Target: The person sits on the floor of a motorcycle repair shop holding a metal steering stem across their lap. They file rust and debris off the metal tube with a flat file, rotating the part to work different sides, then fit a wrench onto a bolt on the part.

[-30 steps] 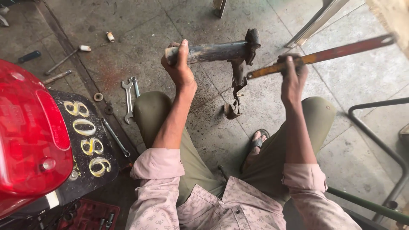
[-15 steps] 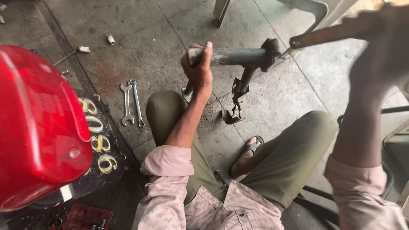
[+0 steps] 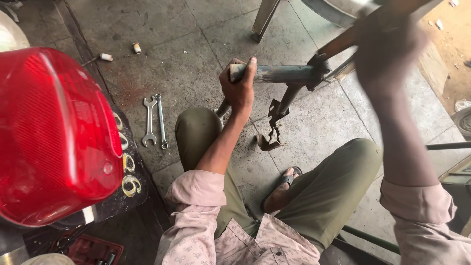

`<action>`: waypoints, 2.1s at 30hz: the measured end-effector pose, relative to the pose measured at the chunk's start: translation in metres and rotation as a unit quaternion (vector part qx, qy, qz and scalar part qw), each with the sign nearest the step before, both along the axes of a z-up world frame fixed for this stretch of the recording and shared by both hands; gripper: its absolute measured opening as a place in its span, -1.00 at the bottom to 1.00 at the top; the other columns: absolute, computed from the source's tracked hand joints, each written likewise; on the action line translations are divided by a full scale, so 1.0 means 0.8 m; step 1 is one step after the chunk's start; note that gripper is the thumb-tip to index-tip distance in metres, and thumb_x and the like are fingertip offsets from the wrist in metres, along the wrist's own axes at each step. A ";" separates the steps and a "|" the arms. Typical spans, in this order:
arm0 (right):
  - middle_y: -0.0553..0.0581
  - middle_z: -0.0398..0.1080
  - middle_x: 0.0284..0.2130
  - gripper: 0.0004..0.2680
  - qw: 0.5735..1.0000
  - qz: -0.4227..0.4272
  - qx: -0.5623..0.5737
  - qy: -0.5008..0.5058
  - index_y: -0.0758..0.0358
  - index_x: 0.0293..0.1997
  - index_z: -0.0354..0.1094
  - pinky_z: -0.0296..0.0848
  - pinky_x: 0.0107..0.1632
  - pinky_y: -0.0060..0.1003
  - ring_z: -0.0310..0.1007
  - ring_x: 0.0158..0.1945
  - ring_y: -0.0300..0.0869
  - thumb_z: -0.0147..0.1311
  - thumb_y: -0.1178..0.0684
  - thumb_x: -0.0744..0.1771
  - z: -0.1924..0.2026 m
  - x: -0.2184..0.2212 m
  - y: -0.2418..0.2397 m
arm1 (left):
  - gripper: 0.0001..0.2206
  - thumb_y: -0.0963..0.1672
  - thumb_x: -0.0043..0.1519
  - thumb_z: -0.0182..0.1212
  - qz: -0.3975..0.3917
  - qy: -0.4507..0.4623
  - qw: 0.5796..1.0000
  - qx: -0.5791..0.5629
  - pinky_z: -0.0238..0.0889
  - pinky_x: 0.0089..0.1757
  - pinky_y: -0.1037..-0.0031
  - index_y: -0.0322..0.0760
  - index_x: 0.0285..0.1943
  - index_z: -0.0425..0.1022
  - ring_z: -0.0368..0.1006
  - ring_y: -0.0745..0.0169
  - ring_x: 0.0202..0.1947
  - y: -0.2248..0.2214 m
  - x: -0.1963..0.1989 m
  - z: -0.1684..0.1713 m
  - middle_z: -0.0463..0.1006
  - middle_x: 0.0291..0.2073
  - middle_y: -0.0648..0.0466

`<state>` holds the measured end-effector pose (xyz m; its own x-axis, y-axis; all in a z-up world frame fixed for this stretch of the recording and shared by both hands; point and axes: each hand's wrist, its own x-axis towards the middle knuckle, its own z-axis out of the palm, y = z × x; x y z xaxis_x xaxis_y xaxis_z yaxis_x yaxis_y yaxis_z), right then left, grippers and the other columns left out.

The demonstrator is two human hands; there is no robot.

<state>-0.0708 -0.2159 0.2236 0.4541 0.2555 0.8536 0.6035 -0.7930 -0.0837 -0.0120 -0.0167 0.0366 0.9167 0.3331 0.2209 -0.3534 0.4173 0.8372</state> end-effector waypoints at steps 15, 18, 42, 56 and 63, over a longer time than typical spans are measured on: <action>0.25 0.53 -0.16 -0.89 0.999 -0.002 0.042 0.010 0.41 0.00 0.24 0.69 -0.14 -0.23 0.67 -0.16 -0.07 0.02 0.44 0.45 0.004 0.003 0.009 | -0.66 -0.01 0.16 0.36 0.018 0.046 0.996 0.073 0.20 -0.42 0.49 -0.18 -0.55 0.35 0.26 0.52 -0.59 -0.005 -0.006 0.011 0.36 -0.65 0.25; 0.28 0.50 -0.17 -0.87 0.998 -0.003 0.042 0.040 0.44 0.04 0.26 0.66 -0.11 -0.19 0.64 -0.13 -0.02 -0.01 0.46 0.43 -0.022 0.004 0.000 | -0.66 -0.01 0.17 0.35 -0.002 0.053 0.997 0.060 0.18 -0.42 0.49 -0.19 -0.57 0.38 0.26 0.49 -0.59 0.007 -0.010 0.030 0.40 -0.66 0.24; 0.22 0.57 -0.25 -0.97 0.955 0.045 -0.205 0.208 0.43 -0.16 0.51 0.59 -0.15 -0.32 0.62 -0.18 -0.09 0.25 0.29 0.37 0.035 0.015 0.008 | -0.66 0.02 0.16 0.34 -0.012 0.009 0.998 0.069 0.15 -0.49 0.50 -0.12 -0.59 0.36 0.21 0.48 -0.69 -0.008 -0.001 0.001 0.34 -0.72 0.27; 0.14 0.56 -0.22 -0.91 0.923 0.108 -0.188 0.318 0.26 -0.05 0.55 0.58 -0.16 -0.39 0.59 -0.24 -0.21 0.20 0.07 0.46 -0.002 0.049 -0.073 | -0.69 -0.02 0.16 0.37 -0.002 0.007 0.998 0.069 0.12 -0.48 0.49 -0.18 -0.58 0.44 0.25 0.49 -0.65 -0.005 0.001 0.007 0.39 -0.70 0.26; 0.14 0.58 -0.29 -0.91 0.900 0.011 -0.242 0.363 0.24 -0.09 0.61 0.52 -0.29 -0.35 0.56 -0.37 -0.21 0.33 0.07 0.39 -0.015 0.044 -0.076 | -0.71 -0.06 0.14 0.34 -0.062 -0.047 0.997 0.028 0.09 -0.55 0.52 -0.15 -0.60 0.39 0.20 0.53 -0.71 -0.014 0.019 -0.014 0.35 -0.73 0.28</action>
<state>-0.0359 -0.2771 0.2114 0.8377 0.5330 0.1194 0.5447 -0.8314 -0.1100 0.0030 -0.0280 0.0257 0.9246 0.2031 0.3224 -0.3796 0.4165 0.8261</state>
